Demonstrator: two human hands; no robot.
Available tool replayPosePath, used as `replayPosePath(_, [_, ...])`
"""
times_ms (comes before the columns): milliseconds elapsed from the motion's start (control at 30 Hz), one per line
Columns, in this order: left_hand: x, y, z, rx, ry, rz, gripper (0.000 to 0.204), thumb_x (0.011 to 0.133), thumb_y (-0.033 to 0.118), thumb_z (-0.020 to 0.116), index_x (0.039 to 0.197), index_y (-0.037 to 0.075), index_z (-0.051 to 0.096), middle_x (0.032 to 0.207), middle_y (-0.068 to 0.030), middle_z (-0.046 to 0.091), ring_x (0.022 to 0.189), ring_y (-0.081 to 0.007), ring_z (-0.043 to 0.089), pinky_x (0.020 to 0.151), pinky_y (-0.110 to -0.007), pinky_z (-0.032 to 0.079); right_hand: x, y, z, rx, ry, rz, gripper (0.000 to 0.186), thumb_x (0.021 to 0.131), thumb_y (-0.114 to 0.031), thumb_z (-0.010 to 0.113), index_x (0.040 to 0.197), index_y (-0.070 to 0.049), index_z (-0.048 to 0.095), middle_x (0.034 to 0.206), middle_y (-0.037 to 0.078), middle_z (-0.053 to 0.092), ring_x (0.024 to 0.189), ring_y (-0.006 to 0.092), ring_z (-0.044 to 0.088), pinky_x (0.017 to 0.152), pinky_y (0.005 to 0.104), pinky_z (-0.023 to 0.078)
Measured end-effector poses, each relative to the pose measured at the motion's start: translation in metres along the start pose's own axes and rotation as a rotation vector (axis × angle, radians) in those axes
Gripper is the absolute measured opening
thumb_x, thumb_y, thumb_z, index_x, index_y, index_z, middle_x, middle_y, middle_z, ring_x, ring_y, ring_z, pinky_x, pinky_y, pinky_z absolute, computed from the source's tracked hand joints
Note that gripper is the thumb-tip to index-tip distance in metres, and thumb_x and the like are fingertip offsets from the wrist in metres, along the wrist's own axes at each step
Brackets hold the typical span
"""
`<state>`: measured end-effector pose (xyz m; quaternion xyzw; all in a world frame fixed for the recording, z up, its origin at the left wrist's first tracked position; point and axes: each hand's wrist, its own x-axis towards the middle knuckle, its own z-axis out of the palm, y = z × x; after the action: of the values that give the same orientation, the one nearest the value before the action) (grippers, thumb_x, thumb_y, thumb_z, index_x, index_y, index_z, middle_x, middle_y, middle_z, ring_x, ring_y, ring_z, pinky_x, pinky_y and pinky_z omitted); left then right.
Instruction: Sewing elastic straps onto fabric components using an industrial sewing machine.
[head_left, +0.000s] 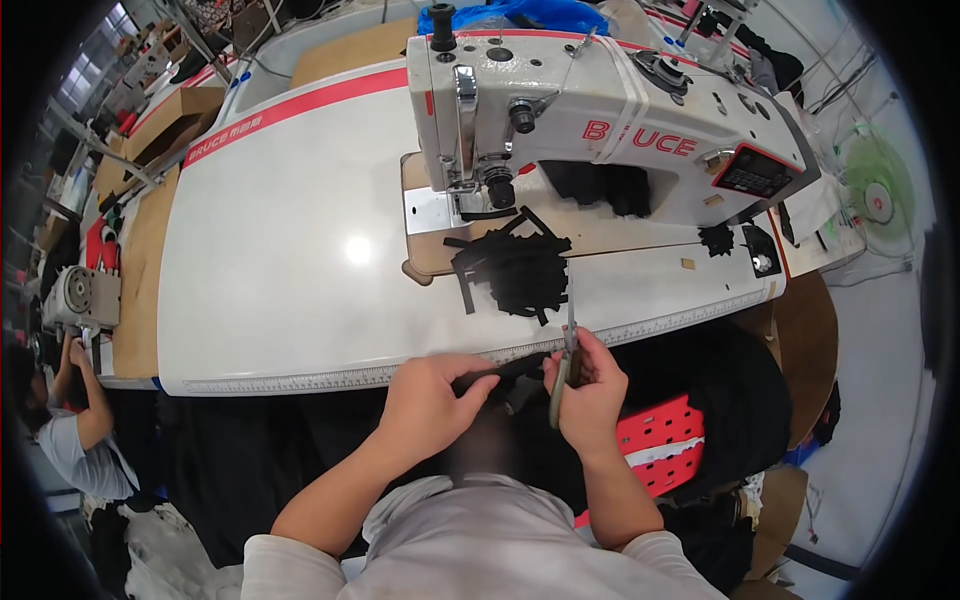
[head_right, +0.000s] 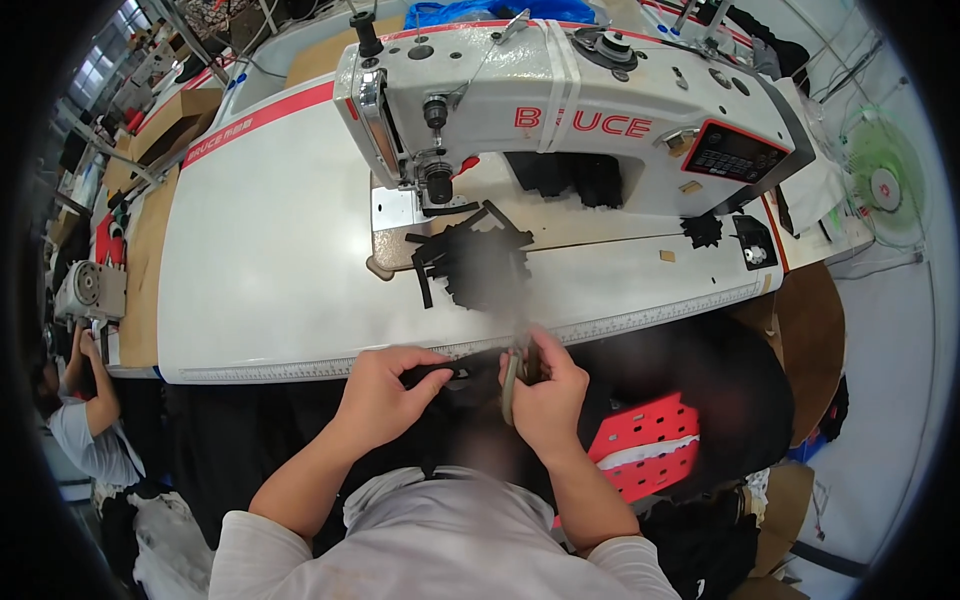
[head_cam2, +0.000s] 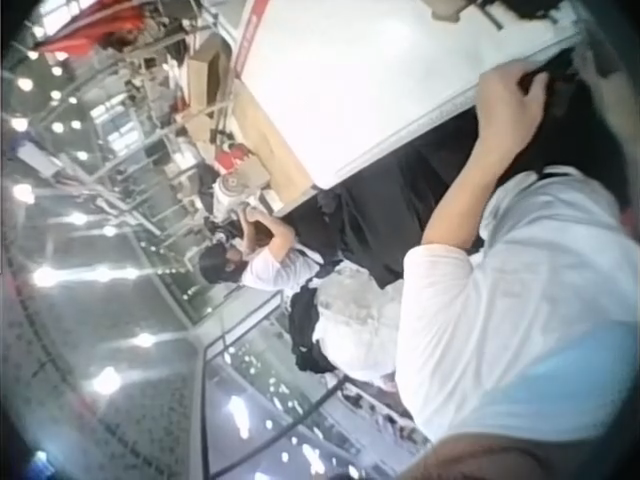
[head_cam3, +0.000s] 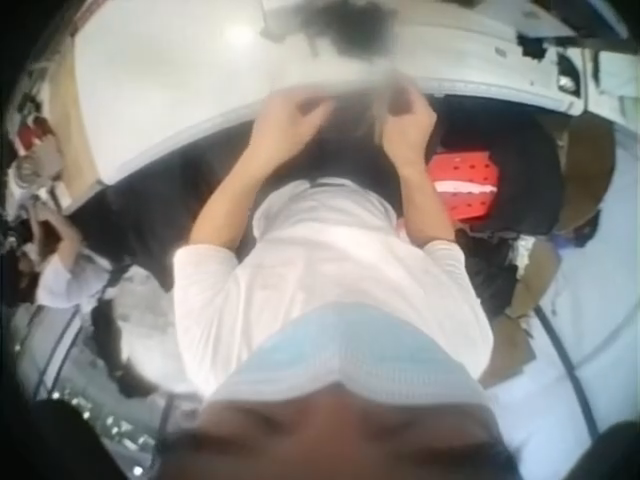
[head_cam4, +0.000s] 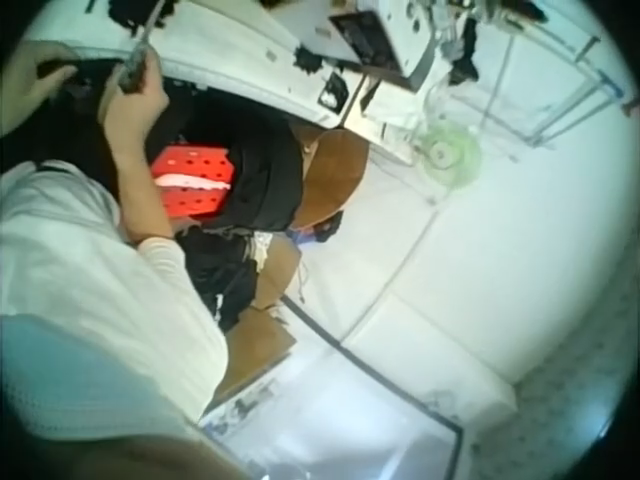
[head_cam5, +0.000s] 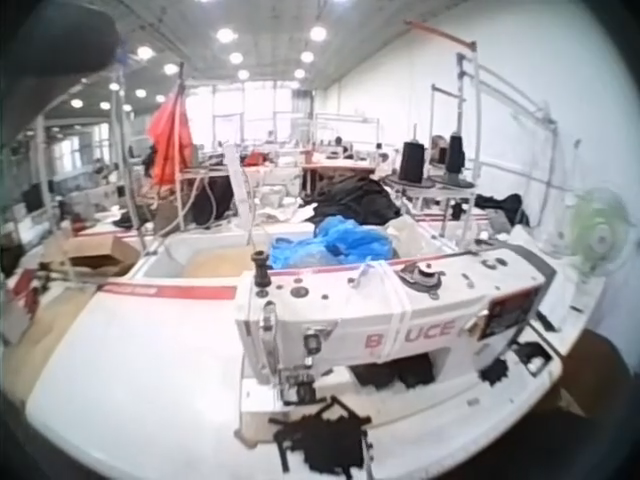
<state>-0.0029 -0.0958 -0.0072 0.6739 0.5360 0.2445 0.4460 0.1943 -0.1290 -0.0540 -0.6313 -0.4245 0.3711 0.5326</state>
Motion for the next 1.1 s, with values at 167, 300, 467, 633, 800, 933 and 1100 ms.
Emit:
replayPosePath(167, [-0.002, -0.008, 0.005, 0.228, 0.19, 0.191, 0.015, 0.081, 0.013, 0.077, 0.092, 0.004, 0.073, 0.083, -0.014, 0.071, 0.069, -0.0312, 0.067, 0.061, -0.035, 0.053, 0.001, -0.003, 0.007, -0.118, -0.017, 0.025, 0.048, 0.08, 0.006, 0.074, 0.125, 0.007, 0.058, 0.093, 0.007, 0.068, 0.085, 0.0099, 0.064, 0.078, 0.0241, 0.053])
replayPosePath(300, [-0.002, -0.006, 0.002, 0.283, 0.138, 0.153, 0.014, 0.082, 0.014, 0.075, 0.092, 0.005, 0.07, 0.08, -0.0141, 0.07, 0.07, -0.0321, 0.067, 0.06, -0.037, 0.053, 0.0, -0.005, 0.008, -0.115, -0.007, 0.055, 0.046, 0.08, 0.006, 0.074, 0.124, 0.007, 0.058, 0.093, 0.007, 0.069, 0.084, 0.0104, 0.065, 0.078, 0.0241, 0.053])
replayPosePath(467, [-0.002, -0.007, 0.002, 0.239, -0.011, 0.127, 0.018, 0.086, 0.015, 0.07, 0.101, 0.006, 0.065, 0.083, -0.0154, 0.07, 0.07, -0.0333, 0.067, 0.062, -0.039, 0.053, 0.0, -0.002, 0.012, -0.114, 0.045, -0.047, 0.039, 0.08, 0.004, 0.074, 0.117, 0.004, 0.064, 0.079, 0.0, 0.063, 0.068, 0.0048, 0.058, 0.062, 0.0212, 0.049])
replayPosePath(633, [-0.002, 0.002, 0.0, 0.132, -0.105, 0.113, 0.021, 0.087, 0.014, 0.069, 0.105, 0.005, 0.066, 0.088, -0.0165, 0.07, 0.074, -0.0341, 0.068, 0.065, -0.039, 0.053, 0.001, 0.004, 0.008, -0.065, 0.04, -0.048, 0.04, 0.08, 0.005, 0.074, 0.118, 0.006, 0.062, 0.081, 0.001, 0.063, 0.07, 0.0051, 0.059, 0.064, 0.0207, 0.049])
replayPosePath(800, [0.003, -0.011, 0.002, 0.086, -0.085, 0.082, 0.021, 0.087, 0.019, 0.068, 0.104, 0.006, 0.068, 0.087, -0.0138, 0.07, 0.077, -0.0352, 0.066, 0.068, -0.042, 0.053, 0.002, -0.006, 0.011, -0.072, 0.05, -0.014, 0.04, 0.08, 0.005, 0.074, 0.118, 0.007, 0.062, 0.082, 0.001, 0.064, 0.071, 0.0047, 0.059, 0.064, 0.0202, 0.049])
replayPosePath(933, [0.001, -0.021, 0.005, 0.202, 0.046, 0.196, 0.019, 0.087, 0.021, 0.069, 0.1, 0.006, 0.07, 0.09, -0.0127, 0.07, 0.078, -0.0344, 0.067, 0.068, -0.041, 0.054, 0.002, -0.007, 0.012, -0.108, 0.05, -0.01, 0.039, 0.08, 0.006, 0.074, 0.118, 0.006, 0.062, 0.082, 0.001, 0.064, 0.07, 0.0046, 0.059, 0.064, 0.0198, 0.049])
replayPosePath(1100, [0.001, -0.018, 0.005, 0.163, 0.098, 0.19, 0.018, 0.086, 0.018, 0.07, 0.1, 0.006, 0.07, 0.089, -0.0126, 0.07, 0.078, -0.034, 0.067, 0.067, -0.04, 0.054, 0.003, -0.007, 0.013, -0.112, 0.054, -0.014, 0.039, 0.08, 0.006, 0.074, 0.118, 0.006, 0.062, 0.082, 0.001, 0.064, 0.07, 0.0049, 0.059, 0.064, 0.0202, 0.049])
